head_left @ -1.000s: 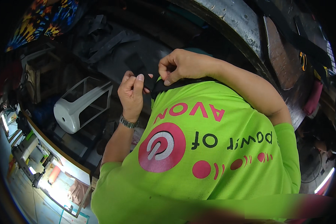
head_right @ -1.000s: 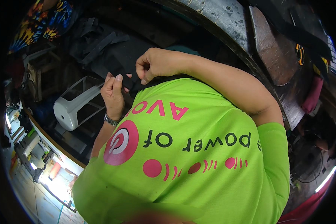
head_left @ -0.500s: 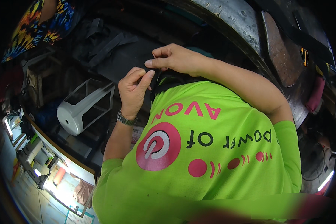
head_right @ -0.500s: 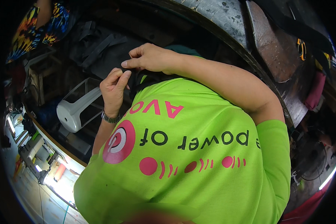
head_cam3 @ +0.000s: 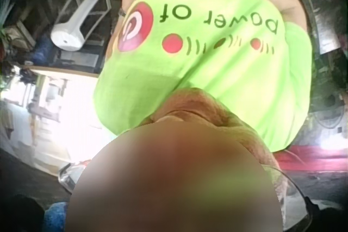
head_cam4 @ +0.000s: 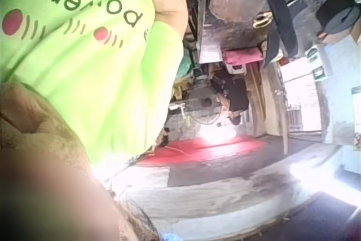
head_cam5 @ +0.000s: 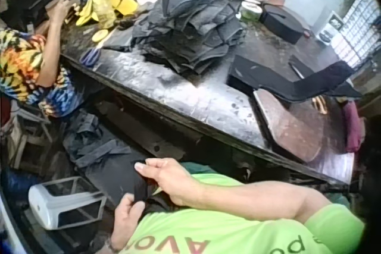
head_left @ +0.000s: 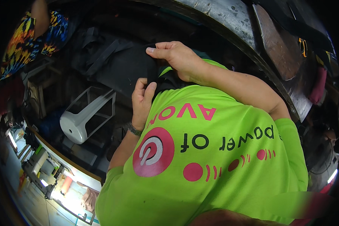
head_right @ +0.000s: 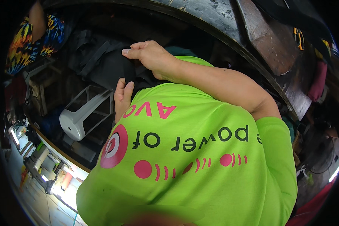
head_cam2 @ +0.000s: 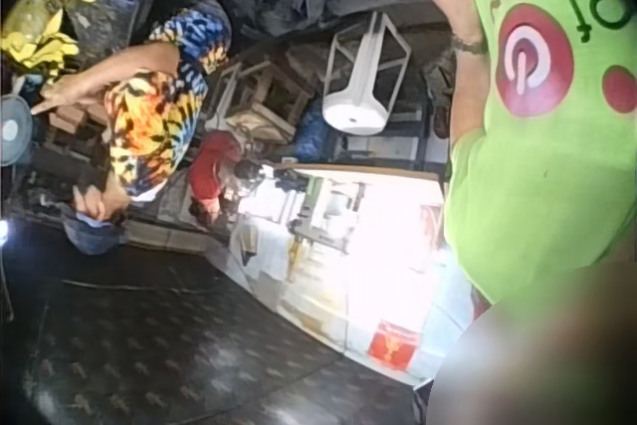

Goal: The person uses shears to cut a long strip of black fabric on a workbench. They repeatedly trim the strip, fold it, and cut along marked lines, producing multiple smaller pieces that remain on the table.

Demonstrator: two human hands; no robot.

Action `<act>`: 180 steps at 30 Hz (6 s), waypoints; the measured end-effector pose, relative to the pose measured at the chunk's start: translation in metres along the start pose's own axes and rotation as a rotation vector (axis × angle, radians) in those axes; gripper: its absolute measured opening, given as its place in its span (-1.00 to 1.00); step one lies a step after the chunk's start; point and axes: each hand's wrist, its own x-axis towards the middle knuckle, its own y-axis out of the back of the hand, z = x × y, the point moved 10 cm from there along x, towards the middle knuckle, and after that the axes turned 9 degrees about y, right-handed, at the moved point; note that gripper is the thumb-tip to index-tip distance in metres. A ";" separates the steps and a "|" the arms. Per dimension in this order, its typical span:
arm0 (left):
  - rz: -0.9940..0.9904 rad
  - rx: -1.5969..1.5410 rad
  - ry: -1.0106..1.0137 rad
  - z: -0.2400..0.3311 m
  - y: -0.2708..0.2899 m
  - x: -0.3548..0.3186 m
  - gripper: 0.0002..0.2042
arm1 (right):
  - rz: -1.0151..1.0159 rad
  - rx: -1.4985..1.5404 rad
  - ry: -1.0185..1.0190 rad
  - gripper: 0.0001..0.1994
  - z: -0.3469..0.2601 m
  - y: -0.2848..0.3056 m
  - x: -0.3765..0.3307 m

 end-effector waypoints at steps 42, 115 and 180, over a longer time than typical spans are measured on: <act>-0.489 0.338 0.260 0.013 -0.043 0.036 -0.48 | -0.308 -0.982 0.184 -0.57 -0.061 0.101 -0.090; -0.214 0.372 0.104 0.017 -0.032 0.043 -0.95 | -0.195 -0.734 0.267 -0.57 -0.047 0.103 -0.079; -0.098 0.333 -0.056 0.009 -0.015 0.011 -0.58 | -0.285 -0.396 0.137 -0.72 -0.022 0.026 -0.016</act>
